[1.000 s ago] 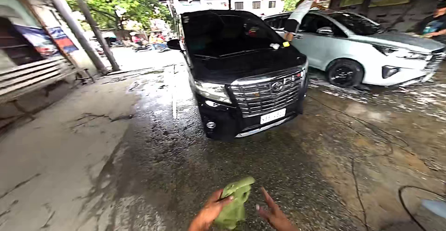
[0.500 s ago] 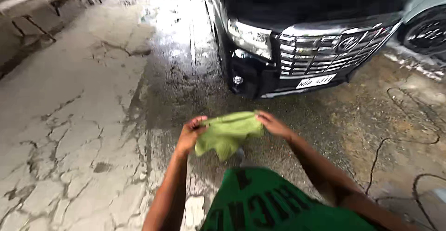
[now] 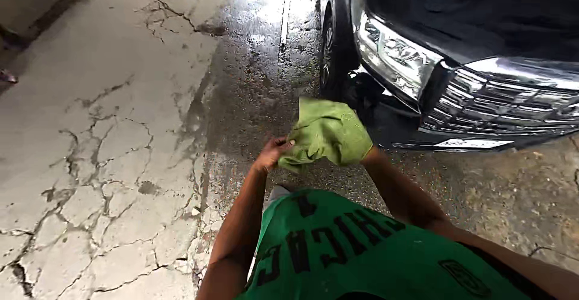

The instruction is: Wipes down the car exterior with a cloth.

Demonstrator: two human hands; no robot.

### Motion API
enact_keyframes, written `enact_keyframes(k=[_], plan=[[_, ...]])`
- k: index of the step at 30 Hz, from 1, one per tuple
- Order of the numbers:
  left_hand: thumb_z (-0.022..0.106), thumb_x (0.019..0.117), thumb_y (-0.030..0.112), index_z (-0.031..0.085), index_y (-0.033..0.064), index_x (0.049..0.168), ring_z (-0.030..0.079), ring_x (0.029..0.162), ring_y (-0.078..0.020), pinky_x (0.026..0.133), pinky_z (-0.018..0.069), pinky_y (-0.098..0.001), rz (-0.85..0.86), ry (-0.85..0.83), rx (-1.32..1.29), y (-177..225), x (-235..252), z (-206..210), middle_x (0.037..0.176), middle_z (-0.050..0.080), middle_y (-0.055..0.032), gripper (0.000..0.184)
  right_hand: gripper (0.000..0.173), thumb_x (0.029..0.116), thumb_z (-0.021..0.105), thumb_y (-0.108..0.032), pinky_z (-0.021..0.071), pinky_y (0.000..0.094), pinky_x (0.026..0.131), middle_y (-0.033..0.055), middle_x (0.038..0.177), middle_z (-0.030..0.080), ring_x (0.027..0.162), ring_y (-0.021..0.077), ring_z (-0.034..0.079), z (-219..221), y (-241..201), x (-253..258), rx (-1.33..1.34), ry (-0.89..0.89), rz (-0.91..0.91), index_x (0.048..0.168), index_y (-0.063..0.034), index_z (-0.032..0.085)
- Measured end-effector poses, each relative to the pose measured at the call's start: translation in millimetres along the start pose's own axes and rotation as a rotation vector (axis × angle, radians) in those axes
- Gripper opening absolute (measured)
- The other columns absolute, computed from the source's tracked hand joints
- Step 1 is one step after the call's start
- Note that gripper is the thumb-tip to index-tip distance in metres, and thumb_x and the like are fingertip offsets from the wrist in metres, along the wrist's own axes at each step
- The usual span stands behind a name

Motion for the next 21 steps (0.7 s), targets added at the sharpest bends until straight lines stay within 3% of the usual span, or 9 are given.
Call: enact_keyframes(k=[2,3,6,8,10,12,15,18,21], plan=[[0.056,0.1029,0.027,0.068,0.0099,0.119,0.071,0.082,-0.0143,0.075,0.0614,-0.0358,-0.034,0.102,-0.153,17,13,-45,0.096,0.074,-0.0047,0.026,0.07,0.1007,0.028,-0.072,0.0589,0.0423,0.091,0.0028,0.117,0.072,0.106,0.0146,0.068,-12,42,85,0.252,-0.267,0.025,0.134,-0.0207,0.062],[0.049,0.1034,0.033,0.068,0.0134,0.116,0.071,0.08,-0.0111,0.072,0.0612,-0.0326,0.015,0.157,-0.252,38,19,-72,0.094,0.075,-0.001,0.031,0.068,0.1007,0.031,-0.071,0.0591,0.0439,0.092,0.0034,0.119,0.071,0.108,0.016,0.068,-8,46,118,0.314,-0.314,0.05,0.135,-0.0211,0.061],[0.01,0.0998,0.07,0.054,0.0201,0.146,0.067,0.115,-0.017,0.095,0.0581,-0.0406,0.336,-0.084,-0.539,119,59,-159,0.133,0.067,-0.0032,0.081,0.049,0.103,0.044,-0.059,0.0628,0.0392,0.083,0.0006,0.109,0.074,0.097,0.0131,0.072,36,4,194,0.4,-0.287,0.015,0.126,-0.0212,0.065],[0.004,0.0917,0.083,0.05,0.0307,0.151,0.066,0.118,-0.0155,0.094,0.0584,-0.0411,0.405,-0.104,-0.543,139,89,-209,0.138,0.065,0.0005,0.092,0.054,0.1019,0.042,-0.064,0.062,0.0376,0.084,-0.0008,0.109,0.074,0.098,0.0109,0.071,71,-25,230,0.453,-0.34,-0.105,0.124,-0.0223,0.067],[0.016,0.0834,0.094,0.065,0.0309,0.133,0.072,0.101,-0.0174,0.08,0.062,-0.043,0.297,-0.031,-0.606,119,120,-248,0.118,0.074,-0.0017,0.094,0.065,0.1003,0.032,-0.073,0.0618,0.0387,0.085,-0.0009,0.11,0.074,0.099,0.0109,0.071,100,-32,275,0.384,-0.295,-0.091,0.126,-0.0239,0.066],[0.033,0.0699,0.102,0.067,0.0203,0.128,0.074,0.092,-0.0311,0.069,0.0627,-0.0513,0.135,-0.07,-0.768,106,153,-275,0.114,0.073,-0.0157,0.106,0.067,0.1029,0.026,-0.069,0.0607,0.044,0.088,0.0038,0.114,0.073,0.104,0.0165,0.07,123,-23,331,0.268,-0.222,0.026,0.133,-0.0209,0.061],[0.045,0.0581,0.104,0.075,0.0113,0.114,0.075,0.085,-0.0313,0.067,0.063,-0.0493,0.128,-0.052,-0.855,154,198,-320,0.104,0.075,-0.0185,0.112,0.062,0.1071,0.024,-0.056,0.0522,0.0555,0.103,0.0124,0.132,0.065,0.123,0.0277,0.063,142,-45,413,0.373,-0.274,0.068,0.146,-0.015,0.049],[0.04,0.0675,0.101,0.076,0.0158,0.112,0.074,0.099,-0.0243,0.086,0.0618,-0.0484,0.39,-0.011,-0.736,236,249,-384,0.109,0.076,-0.0109,0.102,0.067,0.1049,0.021,-0.063,0.058,0.0516,0.093,0.0099,0.119,0.071,0.111,0.0241,0.068,139,-66,481,0.49,-0.164,-0.054,0.134,-0.0174,0.059],[0.044,0.0774,0.091,0.075,0.0263,0.119,0.073,0.105,-0.0164,0.089,0.0622,-0.0428,0.494,-0.055,-0.545,281,319,-421,0.113,0.077,-0.0019,0.083,0.066,0.1012,0.031,-0.07,0.0628,0.0412,0.075,0.0057,0.092,0.075,0.085,0.0174,0.073,150,-55,563,0.471,-0.095,0.039,0.105,-0.0175,0.071]])
Point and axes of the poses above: each hand's wrist, its own x-axis towards the middle knuckle, its own z-axis out of the palm, y = z × x, the point moved 5 cm from there along x, towards the middle knuckle
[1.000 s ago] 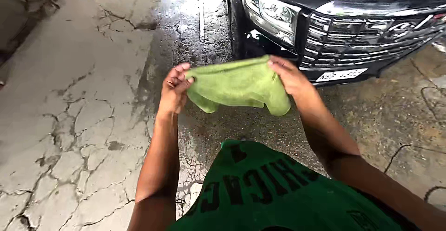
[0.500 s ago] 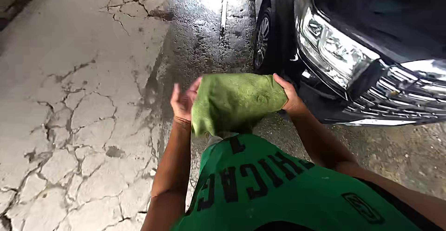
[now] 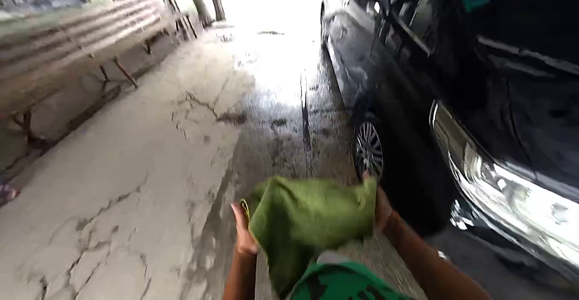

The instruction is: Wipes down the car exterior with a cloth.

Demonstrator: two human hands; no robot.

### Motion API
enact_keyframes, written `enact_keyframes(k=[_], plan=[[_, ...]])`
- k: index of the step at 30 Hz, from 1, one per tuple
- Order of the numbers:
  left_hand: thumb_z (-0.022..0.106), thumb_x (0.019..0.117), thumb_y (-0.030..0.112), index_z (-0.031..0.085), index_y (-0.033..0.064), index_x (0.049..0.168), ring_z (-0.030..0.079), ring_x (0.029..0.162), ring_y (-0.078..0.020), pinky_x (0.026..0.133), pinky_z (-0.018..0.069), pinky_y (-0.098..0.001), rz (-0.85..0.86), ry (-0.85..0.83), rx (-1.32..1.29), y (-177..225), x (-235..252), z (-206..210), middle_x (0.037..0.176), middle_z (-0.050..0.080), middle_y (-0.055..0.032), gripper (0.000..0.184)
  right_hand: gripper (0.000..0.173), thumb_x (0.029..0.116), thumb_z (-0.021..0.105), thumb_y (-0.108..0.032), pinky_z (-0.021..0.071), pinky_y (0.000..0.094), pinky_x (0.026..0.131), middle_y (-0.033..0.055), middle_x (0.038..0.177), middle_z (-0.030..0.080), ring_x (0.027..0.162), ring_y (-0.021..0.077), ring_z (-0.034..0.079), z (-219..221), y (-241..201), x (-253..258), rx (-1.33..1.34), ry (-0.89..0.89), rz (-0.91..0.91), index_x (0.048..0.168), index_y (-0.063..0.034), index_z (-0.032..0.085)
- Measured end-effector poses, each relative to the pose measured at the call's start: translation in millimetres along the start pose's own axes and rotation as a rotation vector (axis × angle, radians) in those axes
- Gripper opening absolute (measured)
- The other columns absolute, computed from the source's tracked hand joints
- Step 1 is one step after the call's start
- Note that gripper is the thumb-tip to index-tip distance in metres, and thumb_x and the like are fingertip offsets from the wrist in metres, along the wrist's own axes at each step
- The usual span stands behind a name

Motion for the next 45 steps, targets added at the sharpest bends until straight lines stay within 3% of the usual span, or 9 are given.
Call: enact_keyframes(k=[5,9,15,21,28,35,39,43,45], plan=[[0.062,0.0939,0.053,0.072,0.0195,0.116,0.075,0.095,-0.0153,0.085,0.0629,-0.0378,-0.261,0.276,0.159,-31,104,-102,0.104,0.078,-0.0036,0.041,0.056,0.1,0.043,-0.062,0.061,0.0416,0.083,0.0058,0.098,0.075,0.093,0.0179,0.072,-3,-9,169,-0.125,-0.159,0.225,0.108,-0.0143,0.071],[0.052,0.1039,0.02,0.066,0.0083,0.121,0.075,0.091,-0.018,0.083,0.0631,-0.0402,-0.266,0.454,0.307,40,225,-123,0.1,0.077,-0.0077,0.025,0.042,0.1062,0.037,-0.043,0.0624,0.0404,0.083,0.0048,0.103,0.075,0.094,0.0166,0.073,41,-87,283,-0.226,-0.175,0.155,0.12,-0.0155,0.067],[0.05,0.1079,0.032,0.06,0.0068,0.128,0.073,0.096,-0.0151,0.089,0.0611,-0.0392,-0.308,0.526,0.511,100,390,-212,0.104,0.075,-0.0051,0.034,0.047,0.1079,0.038,-0.041,0.0537,0.0479,0.102,0.0117,0.126,0.069,0.116,0.0236,0.066,53,-99,507,-0.231,-0.231,0.271,0.137,-0.01,0.058],[0.048,0.1082,0.04,0.062,0.0064,0.13,0.071,0.091,-0.018,0.08,0.0606,-0.0395,-0.529,0.397,0.689,109,547,-346,0.104,0.074,-0.0096,0.043,0.044,0.1028,0.052,-0.043,0.0595,0.0433,0.084,0.0101,0.102,0.073,0.093,0.0207,0.07,37,-127,679,-0.58,0.014,0.161,0.12,-0.0061,0.067],[0.071,0.0963,0.017,0.072,-0.0016,0.106,0.072,0.079,-0.0197,0.08,0.0601,-0.0416,-0.56,0.214,0.945,112,800,-419,0.088,0.075,-0.0116,0.021,0.031,0.1033,0.062,-0.029,0.0586,0.0458,0.084,0.0145,0.101,0.074,0.09,0.0233,0.071,8,-178,802,-0.721,0.501,0.074,0.116,-0.0021,0.071],[0.078,0.0839,0.0,0.046,0.0015,0.141,0.075,0.08,-0.018,0.072,0.0628,-0.0357,-0.297,0.059,0.735,94,1072,-366,0.096,0.076,-0.0128,0.066,0.021,0.0963,0.071,-0.021,0.0608,0.0423,0.08,0.0104,0.092,0.074,0.083,0.0193,0.072,-21,-308,878,-0.783,0.901,-0.404,0.109,-0.0036,0.072],[0.073,0.0812,-0.003,0.056,-0.0012,0.132,0.074,0.085,-0.0191,0.077,0.0632,-0.0369,-0.095,-0.2,0.639,91,1220,-315,0.099,0.075,-0.012,0.054,0.021,0.0937,0.073,-0.026,0.0607,0.0385,0.08,0.006,0.093,0.073,0.086,0.0154,0.07,-35,-407,939,-0.84,1.081,-0.781,0.103,-0.0066,0.073],[0.074,0.0858,0.002,0.066,-0.0008,0.123,0.073,0.081,-0.012,0.075,0.0629,-0.0319,0.234,-0.31,0.928,123,1348,-256,0.093,0.076,-0.0062,0.039,0.029,0.0984,0.067,-0.026,0.0596,0.0322,0.086,0.0136,0.125,0.068,0.104,0.0164,0.068,-5,-516,1011,-1.044,1.114,-1.128,0.114,-0.0019,0.071],[0.074,0.091,0.01,0.071,0.001,0.119,0.072,0.085,-0.0117,0.079,0.0619,-0.0338,0.414,-0.296,1.14,148,1404,-231,0.099,0.076,-0.0076,0.029,0.027,0.1008,0.063,-0.023,0.0596,0.0309,0.079,0.0113,0.105,0.072,0.089,0.0126,0.069,18,-570,1047,-1.092,1.139,-1.249,0.112,0.0004,0.069]])
Point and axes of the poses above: each hand's wrist, its own x-axis towards the middle knuckle, its own z-axis out of the palm, y = z × x, the point moved 5 cm from there along x, towards the middle knuckle
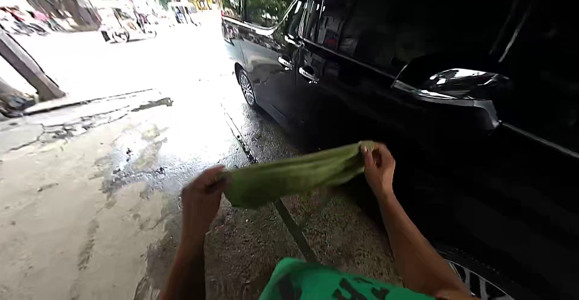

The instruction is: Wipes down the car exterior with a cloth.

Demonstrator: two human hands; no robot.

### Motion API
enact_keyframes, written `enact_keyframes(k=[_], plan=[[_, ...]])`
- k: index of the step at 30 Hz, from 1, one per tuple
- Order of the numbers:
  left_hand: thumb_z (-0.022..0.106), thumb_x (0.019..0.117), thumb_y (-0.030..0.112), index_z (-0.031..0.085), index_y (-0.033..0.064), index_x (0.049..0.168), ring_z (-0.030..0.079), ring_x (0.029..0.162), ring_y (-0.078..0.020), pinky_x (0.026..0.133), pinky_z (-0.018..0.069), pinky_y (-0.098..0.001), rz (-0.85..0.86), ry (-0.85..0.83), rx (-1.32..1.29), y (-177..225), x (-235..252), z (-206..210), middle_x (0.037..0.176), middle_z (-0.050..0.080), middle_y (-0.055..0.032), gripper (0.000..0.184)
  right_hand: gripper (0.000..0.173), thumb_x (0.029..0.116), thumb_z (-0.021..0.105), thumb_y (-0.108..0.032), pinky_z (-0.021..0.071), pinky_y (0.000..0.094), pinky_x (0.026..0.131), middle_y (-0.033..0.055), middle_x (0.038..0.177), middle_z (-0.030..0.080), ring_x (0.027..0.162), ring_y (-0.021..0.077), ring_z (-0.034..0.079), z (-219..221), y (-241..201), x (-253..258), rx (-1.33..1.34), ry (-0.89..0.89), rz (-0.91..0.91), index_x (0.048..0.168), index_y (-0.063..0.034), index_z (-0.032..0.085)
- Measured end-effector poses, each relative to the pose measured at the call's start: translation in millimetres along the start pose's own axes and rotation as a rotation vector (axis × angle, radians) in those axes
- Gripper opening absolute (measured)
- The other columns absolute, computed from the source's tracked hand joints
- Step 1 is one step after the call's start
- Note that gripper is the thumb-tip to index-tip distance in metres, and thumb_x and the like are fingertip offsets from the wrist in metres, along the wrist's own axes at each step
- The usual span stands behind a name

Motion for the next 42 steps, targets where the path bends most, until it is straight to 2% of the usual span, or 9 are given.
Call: enact_keyframes(k=[4,10,16,24,27,31,36,39,42], plan=[[0.067,0.0995,0.017,0.071,-0.0017,0.116,0.072,0.087,-0.0242,0.083,0.0593,-0.0469,0.135,0.093,0.155,-11,116,-18,0.105,0.074,-0.0182,0.025,0.024,0.1023,0.063,-0.021,0.0609,0.0336,0.076,0.0061,0.092,0.069,0.081,0.0116,0.069,78,-14,85,0.089,0.095,-0.142,0.113,0.0,0.062],[0.067,0.1,0.025,0.072,0.0014,0.115,0.065,0.073,-0.0053,0.072,0.0553,-0.0254,0.228,0.179,0.011,-90,267,-9,0.09,0.073,-0.0072,0.028,0.019,0.1056,0.057,-0.018,0.0574,0.0227,0.069,0.0033,0.093,0.064,0.079,0.0058,0.065,187,-14,148,0.053,0.255,-0.247,0.112,-0.0009,0.058],[0.059,0.1046,0.023,0.068,0.0021,0.117,0.063,0.115,-0.0205,0.1,0.0529,-0.0404,0.273,0.134,-0.106,-181,372,33,0.123,0.067,-0.012,0.026,0.034,0.1052,0.058,-0.027,0.0555,0.03,0.065,0.0058,0.088,0.068,0.069,0.0107,0.063,259,15,177,-0.342,0.399,-0.114,0.132,-0.0065,0.062],[0.044,0.1087,0.015,0.051,0.0099,0.115,0.063,0.085,-0.0115,0.073,0.0562,-0.0304,0.574,0.625,-0.928,-147,457,68,0.102,0.061,-0.0003,0.011,0.025,0.11,0.043,-0.024,0.0587,0.0333,0.073,0.0008,0.098,0.064,0.086,0.0147,0.066,246,-31,226,-0.158,0.639,-0.677,0.1,-0.0124,0.063],[0.055,0.1032,0.02,0.07,0.0238,0.099,0.067,0.094,-0.0074,0.083,0.0566,-0.0252,0.631,0.357,-1.068,-117,503,135,0.105,0.07,0.0088,0.016,0.021,0.1096,0.045,-0.03,0.0642,0.0382,0.076,-0.0047,0.122,0.065,0.107,0.0211,0.069,273,-36,266,0.266,0.483,-0.659,0.111,-0.0271,0.066],[0.067,0.1001,0.025,0.075,0.0188,0.106,0.046,0.139,-0.017,0.114,0.0418,-0.036,0.65,-0.112,-1.093,-49,521,309,0.147,0.053,0.0002,0.012,0.031,0.1109,0.042,-0.033,0.0622,0.0407,0.09,0.0039,0.118,0.068,0.108,0.0204,0.069,362,22,330,0.234,0.173,-0.386,0.11,-0.0118,0.064],[0.051,0.095,0.069,0.043,-0.0013,0.147,0.06,0.126,-0.0116,0.108,0.0502,-0.0335,0.362,-0.95,-1.182,-59,563,436,0.142,0.06,-0.0055,0.088,0.033,0.111,0.04,-0.028,0.0525,0.0232,0.059,-0.002,0.072,0.061,0.063,0.0032,0.06,372,135,414,-0.153,0.119,-0.221,0.098,-0.0059,0.061],[0.075,0.0906,0.043,0.067,0.0034,0.121,0.073,0.094,-0.0078,0.087,0.0621,-0.0324,0.443,-1.198,-0.717,-89,585,467,0.104,0.076,0.0003,0.051,0.033,0.1098,0.045,-0.031,0.0463,0.0223,0.051,-0.0021,0.065,0.056,0.055,0.0038,0.054,356,171,460,-0.372,0.045,-0.251,0.097,-0.0064,0.063],[0.069,0.0969,0.028,0.072,0.0051,0.111,0.072,0.089,-0.0161,0.087,0.0603,-0.0426,0.621,-0.971,-0.32,-93,645,510,0.097,0.074,-0.0069,0.027,0.031,0.1086,0.048,-0.031,0.0507,0.0278,0.054,0.0013,0.067,0.059,0.058,0.0091,0.058,341,190,512,-0.571,0.039,-0.305,0.099,-0.0057,0.064]])
Point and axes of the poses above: each hand's wrist, its own x-axis towards the middle knuckle, its own z-axis out of the palm, y = z × x, the point moved 5 cm from there along x, towards the middle knuckle
